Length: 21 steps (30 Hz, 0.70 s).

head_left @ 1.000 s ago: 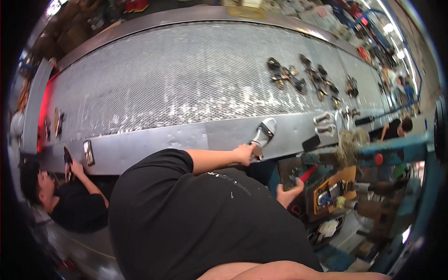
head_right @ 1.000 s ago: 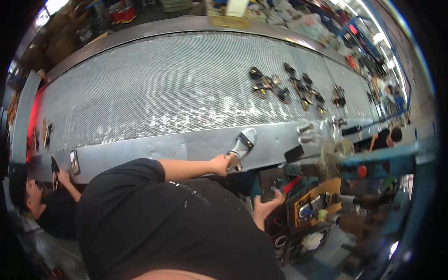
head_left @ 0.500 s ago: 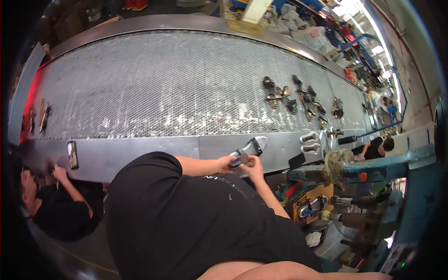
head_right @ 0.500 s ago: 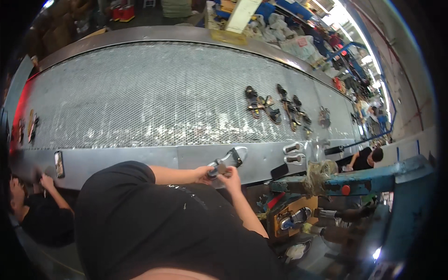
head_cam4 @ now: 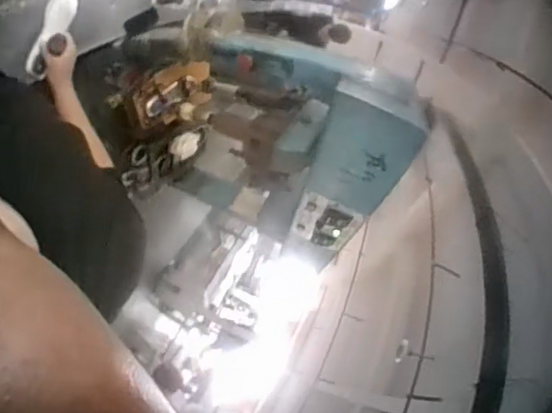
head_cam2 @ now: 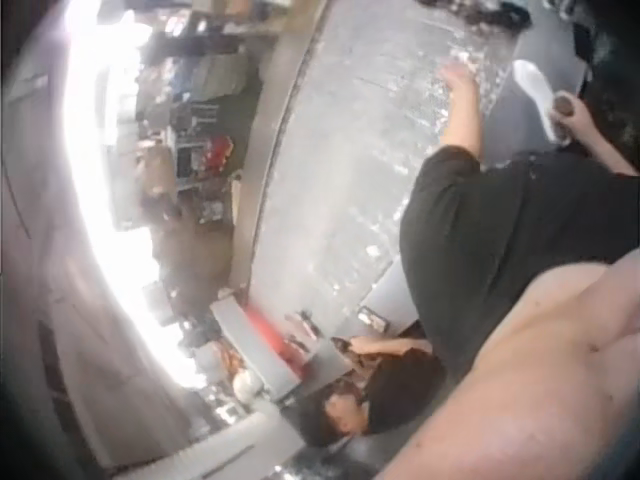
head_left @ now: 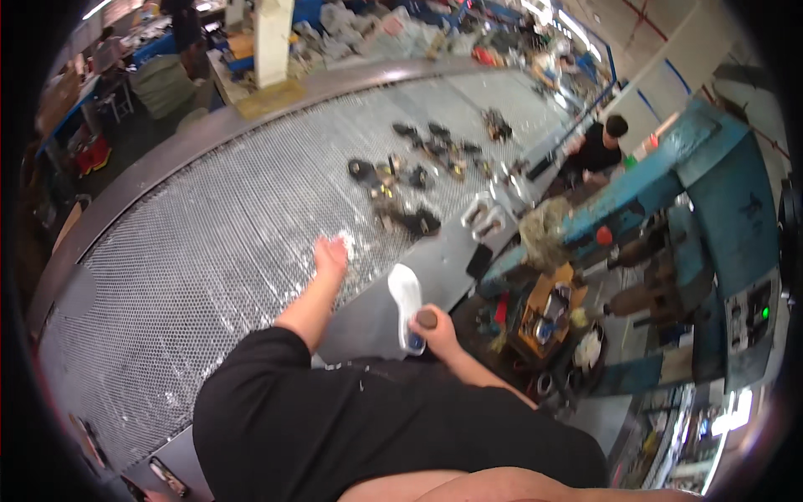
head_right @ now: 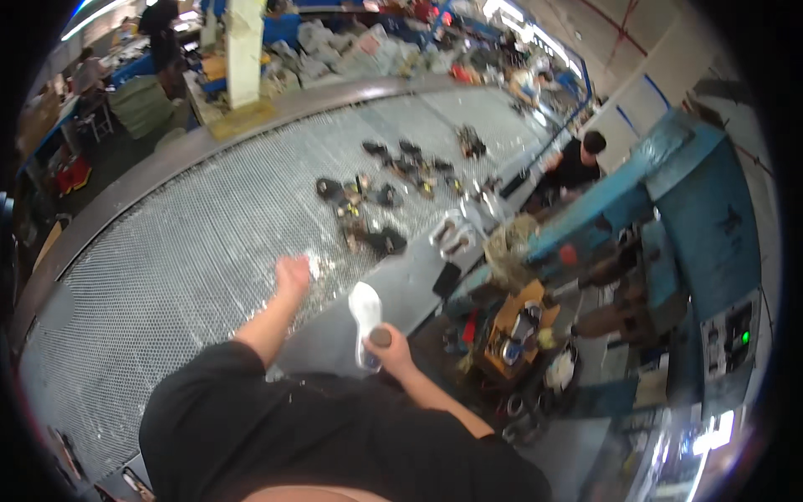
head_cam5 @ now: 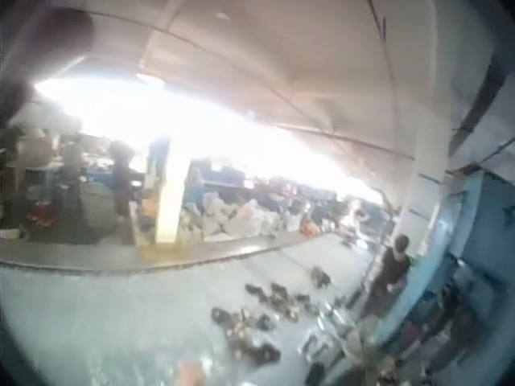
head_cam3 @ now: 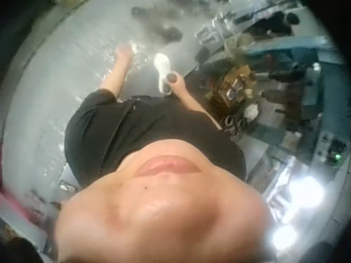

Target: The person walks to a workstation, fits sandals onto shoe lasts, and presses them using a machine. The person then folds a packet under the machine before continuing to mount and press sandals onto shoe lasts.

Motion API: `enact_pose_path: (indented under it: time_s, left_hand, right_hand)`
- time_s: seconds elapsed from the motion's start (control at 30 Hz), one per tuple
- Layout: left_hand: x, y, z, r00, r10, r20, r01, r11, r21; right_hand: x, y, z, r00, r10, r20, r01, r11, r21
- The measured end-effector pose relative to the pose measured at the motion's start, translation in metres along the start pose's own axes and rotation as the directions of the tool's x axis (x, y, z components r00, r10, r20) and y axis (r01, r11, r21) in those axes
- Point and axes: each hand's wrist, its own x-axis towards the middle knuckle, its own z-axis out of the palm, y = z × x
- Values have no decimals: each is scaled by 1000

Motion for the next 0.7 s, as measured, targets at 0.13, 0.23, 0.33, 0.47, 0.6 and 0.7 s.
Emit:
enact_pose_path:
  time_s: [0.13,0.23,0.33,0.47,0.6,0.7]
  left_hand:
    - [46,16,3,993,14,116,-83,783,616]
    - [-2,23,-13,925,-204,322,-310,88,947]
    - [-85,8,-56,855,-172,490,-501,-520,692]
    - [-202,3,-138,773,-225,593,-537,-730,423]
    - [-204,10,-277,599,-488,635,-680,-729,80]
    - [-204,44,-252,579,-530,619,-728,-679,99]
  right_hand:
    - [4,33,5,987,102,125,-101,995,-13]
    - [-2,66,33,965,2,262,49,981,-190]
    - [-8,100,31,974,41,223,14,971,-238]
    - [-42,125,-18,993,44,105,-6,941,-337]
    - [-85,100,-139,840,-118,-529,-193,846,-496]
    - [-100,147,-232,212,-377,-901,-422,797,-433]
